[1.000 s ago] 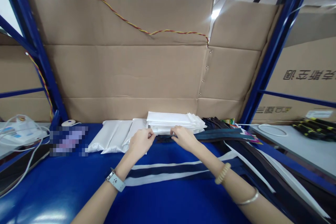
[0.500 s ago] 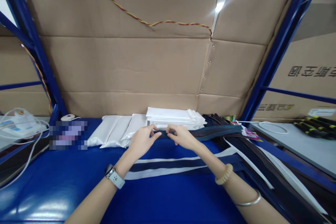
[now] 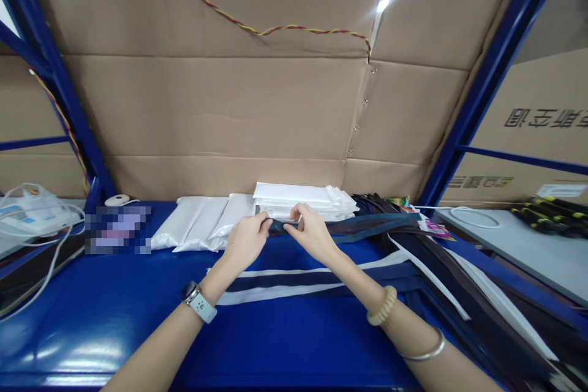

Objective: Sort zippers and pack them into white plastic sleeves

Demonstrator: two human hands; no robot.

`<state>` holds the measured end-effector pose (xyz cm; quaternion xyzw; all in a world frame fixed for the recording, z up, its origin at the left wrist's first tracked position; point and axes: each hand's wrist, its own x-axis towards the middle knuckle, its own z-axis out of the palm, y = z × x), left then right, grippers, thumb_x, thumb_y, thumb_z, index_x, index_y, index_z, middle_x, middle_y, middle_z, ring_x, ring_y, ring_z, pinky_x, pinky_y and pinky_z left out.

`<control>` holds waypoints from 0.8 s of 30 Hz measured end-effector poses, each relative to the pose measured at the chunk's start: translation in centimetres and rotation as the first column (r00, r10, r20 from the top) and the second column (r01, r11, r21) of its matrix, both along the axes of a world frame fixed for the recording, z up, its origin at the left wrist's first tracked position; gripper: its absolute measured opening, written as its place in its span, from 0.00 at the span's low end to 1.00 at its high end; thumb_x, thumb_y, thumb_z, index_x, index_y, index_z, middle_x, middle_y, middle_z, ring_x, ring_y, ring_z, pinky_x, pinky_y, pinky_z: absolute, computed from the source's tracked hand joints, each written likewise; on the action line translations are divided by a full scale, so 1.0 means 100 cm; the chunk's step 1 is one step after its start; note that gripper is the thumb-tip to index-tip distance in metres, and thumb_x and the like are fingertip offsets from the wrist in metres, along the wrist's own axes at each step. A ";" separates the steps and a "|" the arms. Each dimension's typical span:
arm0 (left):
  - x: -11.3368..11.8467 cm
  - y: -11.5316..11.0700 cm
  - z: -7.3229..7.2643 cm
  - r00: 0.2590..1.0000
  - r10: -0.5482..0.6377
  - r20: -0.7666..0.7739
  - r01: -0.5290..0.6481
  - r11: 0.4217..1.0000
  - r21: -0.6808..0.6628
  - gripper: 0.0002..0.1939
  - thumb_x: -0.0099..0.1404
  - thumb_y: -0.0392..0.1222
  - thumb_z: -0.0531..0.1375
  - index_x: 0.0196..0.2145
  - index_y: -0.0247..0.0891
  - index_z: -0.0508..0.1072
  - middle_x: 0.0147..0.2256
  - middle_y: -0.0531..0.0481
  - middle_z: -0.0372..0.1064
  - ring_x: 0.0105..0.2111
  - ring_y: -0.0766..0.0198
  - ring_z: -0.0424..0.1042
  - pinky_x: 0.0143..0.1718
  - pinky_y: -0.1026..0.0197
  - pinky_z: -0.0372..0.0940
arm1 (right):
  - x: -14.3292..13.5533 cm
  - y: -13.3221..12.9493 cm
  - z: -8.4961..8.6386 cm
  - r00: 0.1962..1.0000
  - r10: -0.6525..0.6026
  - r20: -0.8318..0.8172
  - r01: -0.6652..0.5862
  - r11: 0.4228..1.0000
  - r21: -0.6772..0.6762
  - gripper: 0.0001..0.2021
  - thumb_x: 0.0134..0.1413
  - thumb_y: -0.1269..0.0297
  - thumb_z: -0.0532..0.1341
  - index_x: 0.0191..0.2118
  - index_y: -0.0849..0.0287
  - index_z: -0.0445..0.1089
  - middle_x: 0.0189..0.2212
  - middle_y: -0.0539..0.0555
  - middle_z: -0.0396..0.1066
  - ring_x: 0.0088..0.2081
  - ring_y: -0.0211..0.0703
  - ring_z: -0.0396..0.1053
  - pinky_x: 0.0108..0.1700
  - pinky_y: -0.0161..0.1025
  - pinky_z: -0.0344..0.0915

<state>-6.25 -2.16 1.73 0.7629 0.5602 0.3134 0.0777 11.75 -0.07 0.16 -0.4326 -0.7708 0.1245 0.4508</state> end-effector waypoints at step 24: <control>-0.004 -0.003 0.010 0.998 -0.040 -0.053 0.044 0.996 0.082 0.14 0.65 0.46 0.49 0.26 0.40 0.68 0.21 0.53 0.64 0.22 0.65 0.60 0.25 0.63 0.47 | -0.011 -0.009 0.007 0.983 0.155 0.102 -0.149 0.987 -0.067 0.10 0.55 0.67 0.53 0.24 0.59 0.64 0.22 0.49 0.64 0.26 0.36 0.60 0.31 0.34 0.56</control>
